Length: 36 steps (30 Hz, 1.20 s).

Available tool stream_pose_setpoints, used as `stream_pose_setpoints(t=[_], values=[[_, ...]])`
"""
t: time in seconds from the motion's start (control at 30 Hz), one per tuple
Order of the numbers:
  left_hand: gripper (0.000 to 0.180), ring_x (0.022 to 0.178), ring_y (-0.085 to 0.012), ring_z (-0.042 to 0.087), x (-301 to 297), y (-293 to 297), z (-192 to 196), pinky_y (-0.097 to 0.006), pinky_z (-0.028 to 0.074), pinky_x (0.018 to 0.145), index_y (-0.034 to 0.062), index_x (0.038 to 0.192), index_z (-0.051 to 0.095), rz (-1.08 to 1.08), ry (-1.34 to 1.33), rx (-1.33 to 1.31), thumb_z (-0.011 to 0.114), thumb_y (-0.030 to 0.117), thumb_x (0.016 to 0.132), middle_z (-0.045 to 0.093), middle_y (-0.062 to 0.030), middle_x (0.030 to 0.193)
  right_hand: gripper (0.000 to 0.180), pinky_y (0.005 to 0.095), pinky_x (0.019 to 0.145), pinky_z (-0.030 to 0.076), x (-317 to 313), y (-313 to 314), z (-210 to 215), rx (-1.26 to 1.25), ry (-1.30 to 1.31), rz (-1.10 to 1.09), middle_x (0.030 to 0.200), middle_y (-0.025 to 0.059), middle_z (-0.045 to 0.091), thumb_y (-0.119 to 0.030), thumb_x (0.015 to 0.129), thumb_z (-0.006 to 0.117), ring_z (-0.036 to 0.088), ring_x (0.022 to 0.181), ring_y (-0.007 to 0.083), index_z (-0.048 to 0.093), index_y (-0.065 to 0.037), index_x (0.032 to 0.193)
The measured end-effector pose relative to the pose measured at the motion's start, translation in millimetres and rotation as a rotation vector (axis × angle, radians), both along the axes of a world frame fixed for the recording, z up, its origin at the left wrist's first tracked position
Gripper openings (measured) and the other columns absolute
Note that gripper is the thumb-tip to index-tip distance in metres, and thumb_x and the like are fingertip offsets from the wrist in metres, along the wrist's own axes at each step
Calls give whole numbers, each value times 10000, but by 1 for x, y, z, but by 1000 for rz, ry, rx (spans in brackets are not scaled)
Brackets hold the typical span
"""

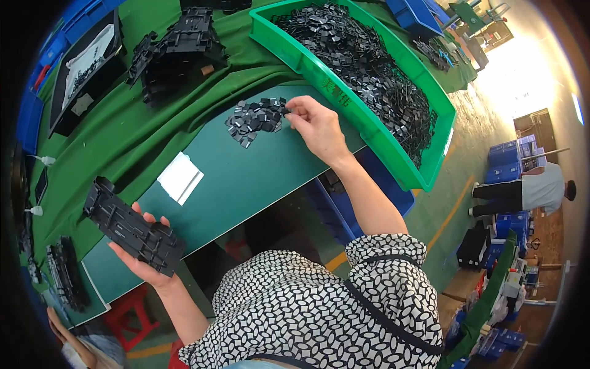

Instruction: The recorder is assembling small black plastic components onto a larger plastic chassis at a factory assembly station.

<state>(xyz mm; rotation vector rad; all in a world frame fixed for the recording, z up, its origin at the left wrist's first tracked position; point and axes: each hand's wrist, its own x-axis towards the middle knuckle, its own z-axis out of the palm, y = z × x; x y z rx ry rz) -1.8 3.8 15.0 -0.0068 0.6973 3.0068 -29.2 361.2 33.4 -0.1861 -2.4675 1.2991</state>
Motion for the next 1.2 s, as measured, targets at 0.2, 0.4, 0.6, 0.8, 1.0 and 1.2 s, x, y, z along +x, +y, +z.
stream_pose_setpoints(t=[0.2, 0.4, 0.6, 0.8, 1.0, 1.2], values=[[671, 982, -303, 591, -1, 1, -3, -534, 467, 837, 125, 1390, 269, -13, -2, 23, 378, 569, 898, 454, -198, 1284, 90, 197, 546, 413, -2, -14, 15, -127, -146, 14, 719, -2, 589, -57, 833, 619, 569, 641, 59, 592, -16, 908], [686, 997, -311, 586, -1, 1, -2, -540, 461, 853, 117, 1394, 257, -31, 8, 40, 362, 579, 899, 444, -199, 1295, 135, 197, 578, 431, 1, -12, 20, 83, -256, 64, 736, -3, 585, -63, 849, 598, 566, 651, 65, 624, 1, 965], [699, 1018, -318, 572, 2, -3, -4, -544, 454, 870, 122, 1402, 244, -48, 22, 66, 355, 591, 896, 438, -200, 1301, 214, 196, 617, 460, 10, -35, 25, -424, -230, 241, 795, 19, 616, -39, 855, 577, 565, 697, 65, 625, 18, 1055], [726, 1024, -328, 560, 2, -1, -2, -547, 440, 893, 112, 1404, 244, -58, 15, 108, 343, 613, 888, 430, -206, 1309, 148, 207, 611, 486, 13, -55, 25, -545, -343, 326, 837, 69, 628, -18, 863, 574, 607, 713, 106, 590, 31, 1002], [753, 1053, -361, 554, 1, -1, -5, -549, 438, 897, 106, 1412, 228, -73, 17, 157, 333, 629, 880, 399, -220, 1342, 144, 195, 585, 480, 9, -87, 22, -663, -359, 394, 812, 76, 635, -92, 869, 603, 625, 713, 110, 596, 34, 940], [755, 1055, -355, 556, 0, -3, -4, -536, 462, 878, 91, 1404, 245, -66, 20, 137, 313, 632, 883, 417, -219, 1323, 124, 165, 541, 429, 7, -109, 25, -521, -478, 400, 717, 1, 599, -126, 861, 627, 550, 613, 45, 626, -12, 909]])
